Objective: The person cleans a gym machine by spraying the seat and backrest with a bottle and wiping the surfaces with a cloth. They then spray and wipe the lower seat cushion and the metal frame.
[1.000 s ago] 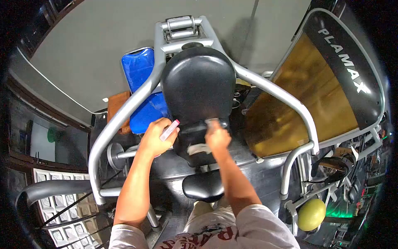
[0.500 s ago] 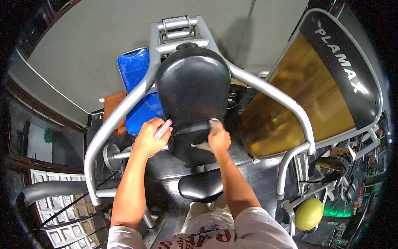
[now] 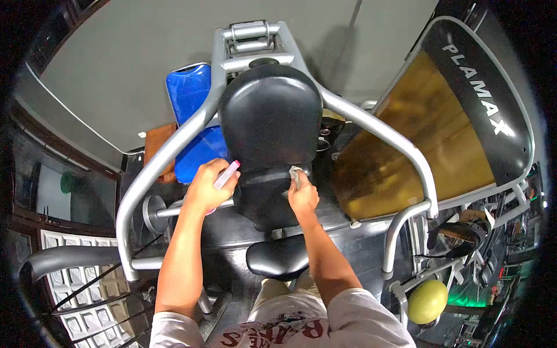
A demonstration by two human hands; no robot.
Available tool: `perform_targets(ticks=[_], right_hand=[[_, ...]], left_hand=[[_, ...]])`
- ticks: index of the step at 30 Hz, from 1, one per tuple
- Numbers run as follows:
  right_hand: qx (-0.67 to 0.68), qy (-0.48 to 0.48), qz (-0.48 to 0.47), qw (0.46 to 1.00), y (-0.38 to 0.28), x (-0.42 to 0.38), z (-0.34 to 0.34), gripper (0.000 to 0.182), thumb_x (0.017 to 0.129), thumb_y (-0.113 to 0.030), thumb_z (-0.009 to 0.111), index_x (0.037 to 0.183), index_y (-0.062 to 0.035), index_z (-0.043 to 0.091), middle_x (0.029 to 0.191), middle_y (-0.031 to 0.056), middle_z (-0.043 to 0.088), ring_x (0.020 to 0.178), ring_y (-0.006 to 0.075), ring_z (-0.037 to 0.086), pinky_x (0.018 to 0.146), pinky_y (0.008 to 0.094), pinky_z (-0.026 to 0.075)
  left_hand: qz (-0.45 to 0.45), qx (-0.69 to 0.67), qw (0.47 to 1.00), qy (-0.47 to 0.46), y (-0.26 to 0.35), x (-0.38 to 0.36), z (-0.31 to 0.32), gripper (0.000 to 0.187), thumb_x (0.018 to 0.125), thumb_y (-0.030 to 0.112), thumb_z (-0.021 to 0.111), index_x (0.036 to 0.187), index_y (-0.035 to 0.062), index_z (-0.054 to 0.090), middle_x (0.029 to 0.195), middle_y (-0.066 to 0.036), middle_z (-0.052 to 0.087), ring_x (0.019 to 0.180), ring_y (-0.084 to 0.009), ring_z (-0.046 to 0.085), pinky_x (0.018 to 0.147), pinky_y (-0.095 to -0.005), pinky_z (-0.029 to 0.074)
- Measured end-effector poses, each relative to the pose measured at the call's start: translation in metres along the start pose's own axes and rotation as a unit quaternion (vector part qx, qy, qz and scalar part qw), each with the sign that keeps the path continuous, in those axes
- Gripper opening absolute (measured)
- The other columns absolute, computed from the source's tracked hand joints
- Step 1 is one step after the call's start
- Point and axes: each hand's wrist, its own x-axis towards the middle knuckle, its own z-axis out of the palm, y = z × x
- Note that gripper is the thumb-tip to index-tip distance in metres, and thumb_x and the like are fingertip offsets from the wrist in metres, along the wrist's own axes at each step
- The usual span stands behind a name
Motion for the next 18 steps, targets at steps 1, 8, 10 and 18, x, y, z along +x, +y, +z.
perform_targets(ticks=[1, 8, 10, 18], right_hand=[[0.051, 0.027, 0.024, 0.998, -0.006, -0.008, 0.01, 0.033, 0.092, -0.031, 0.064, 0.125, -0.0268, 0.067, 0.094, 0.0206, 0.075, 0.091, 0.0438, 0.072, 0.082, 0.0536, 0.056], [0.062, -0.032, -0.04, 0.997, -0.012, -0.045, 0.043, 0.032, 0.09, -0.029, 0.067, 0.122, -0.023, 0.069, 0.094, 0.0225, 0.073, 0.093, 0.0462, 0.07, 0.08, 0.0524, 0.057], [0.183, -0.008, -0.042, 0.982, 0.008, -0.024, 0.03, 0.026, 0.094, -0.026, 0.066, 0.119, -0.0175, 0.071, 0.095, 0.0205, 0.075, 0.091, 0.0393, 0.074, 0.078, 0.047, 0.058], [0.188, 0.037, 0.008, 0.981, -0.023, -0.042, 0.065, 0.027, 0.095, -0.021, 0.068, 0.117, -0.006, 0.07, 0.08, 0.0192, 0.072, 0.068, 0.0197, 0.068, 0.07, 0.0376, 0.055]], left_hand=[[0.0, -0.001, 1.0, -0.006, 0.001, -0.002, 0.001, 0.022, 0.084, 0.018, 0.074, 0.083, -0.0021, 0.066, 0.081, -0.022, 0.065, 0.076, -0.0407, 0.067, 0.067, -0.0447, 0.05], [-0.041, 0.009, 0.999, -0.001, 0.002, -0.002, -0.012, 0.02, 0.084, 0.017, 0.074, 0.084, -0.0021, 0.067, 0.083, -0.023, 0.066, 0.078, -0.0414, 0.067, 0.069, -0.0447, 0.051], [-0.049, 0.007, 0.999, 0.011, 0.003, 0.001, -0.015, 0.019, 0.083, 0.016, 0.074, 0.084, -0.0019, 0.068, 0.083, -0.023, 0.067, 0.08, -0.0414, 0.068, 0.07, -0.0448, 0.052], [-0.054, 0.001, 0.999, 0.003, 0.005, 0.002, -0.015, 0.019, 0.083, 0.017, 0.075, 0.085, -0.0012, 0.068, 0.085, -0.022, 0.068, 0.082, -0.0412, 0.068, 0.071, -0.0448, 0.052]])
